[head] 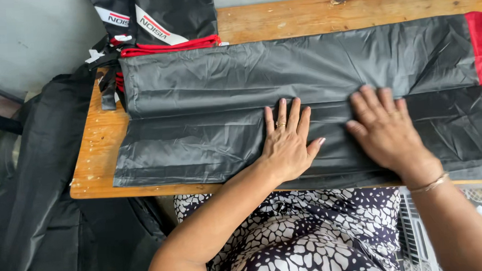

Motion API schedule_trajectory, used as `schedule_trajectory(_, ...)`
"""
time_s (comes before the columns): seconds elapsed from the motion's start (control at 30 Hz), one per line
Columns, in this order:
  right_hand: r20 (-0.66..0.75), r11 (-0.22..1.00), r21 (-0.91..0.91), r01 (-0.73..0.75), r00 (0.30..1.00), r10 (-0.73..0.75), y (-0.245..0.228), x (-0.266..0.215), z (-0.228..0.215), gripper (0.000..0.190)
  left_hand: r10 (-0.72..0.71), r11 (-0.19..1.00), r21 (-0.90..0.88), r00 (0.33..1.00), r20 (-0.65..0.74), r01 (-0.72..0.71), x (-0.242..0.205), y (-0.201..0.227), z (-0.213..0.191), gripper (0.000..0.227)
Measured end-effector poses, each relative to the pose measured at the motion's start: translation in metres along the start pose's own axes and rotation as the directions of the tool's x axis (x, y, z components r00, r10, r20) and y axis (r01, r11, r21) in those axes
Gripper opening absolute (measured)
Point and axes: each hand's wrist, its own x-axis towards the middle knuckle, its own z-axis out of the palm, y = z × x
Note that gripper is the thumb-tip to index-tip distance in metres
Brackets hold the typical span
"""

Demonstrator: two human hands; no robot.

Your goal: The person uses a feather duster to wipe a black fabric item on a wooden table. They repeatedly fold the fabric, smooth it with their hands, and continue dusting the surface.

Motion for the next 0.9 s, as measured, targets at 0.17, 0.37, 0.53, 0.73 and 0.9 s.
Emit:
schedule_trajectory(0.17, -0.149, 0.99, -0.09, -0.113, 0.984, 0.099, -0.006, -0.014, -0.009, 0.084, -0.028, 1.0, 0.009, 0.996, 0.088, 0.027, -0.001, 0.005, -0.011, 0.078)
schedule_trajectory(0.37, -0.111, 0.97, 0.131, 0.206, 0.975, -0.192, -0.108, -0.035, -0.021, 0.078, 0.004, 0.999, -0.035, 0.997, 0.081, -0.001, -0.001, -0.006, 0.006, 0.069)
schedule_trajectory(0.53, -0.084, 0.994, -0.038, 0.1, 0.991, -0.103, -0.072, -0.043, -0.003, 0.075, 0.06, 0.98, -0.187, 0.995, -0.078, -0.074, -0.014, -0.022, -0.004, 0.061)
schedule_trajectory(0.73, -0.214, 0.994, 0.041, -0.105, 0.97, 0.111, -0.079, -0.064, -0.02, 0.082, -0.2, 0.978, 0.084, 0.976, 0.086, 0.193, -0.031, -0.016, -0.023, 0.081)
schedule_trajectory(0.9, -0.172, 0.927, 0.213, 0.308, 0.946, -0.275, -0.113, -0.077, -0.032, 0.099, 0.133, 0.969, -0.224, 0.983, 0.124, -0.103, -0.04, -0.006, -0.048, 0.054)
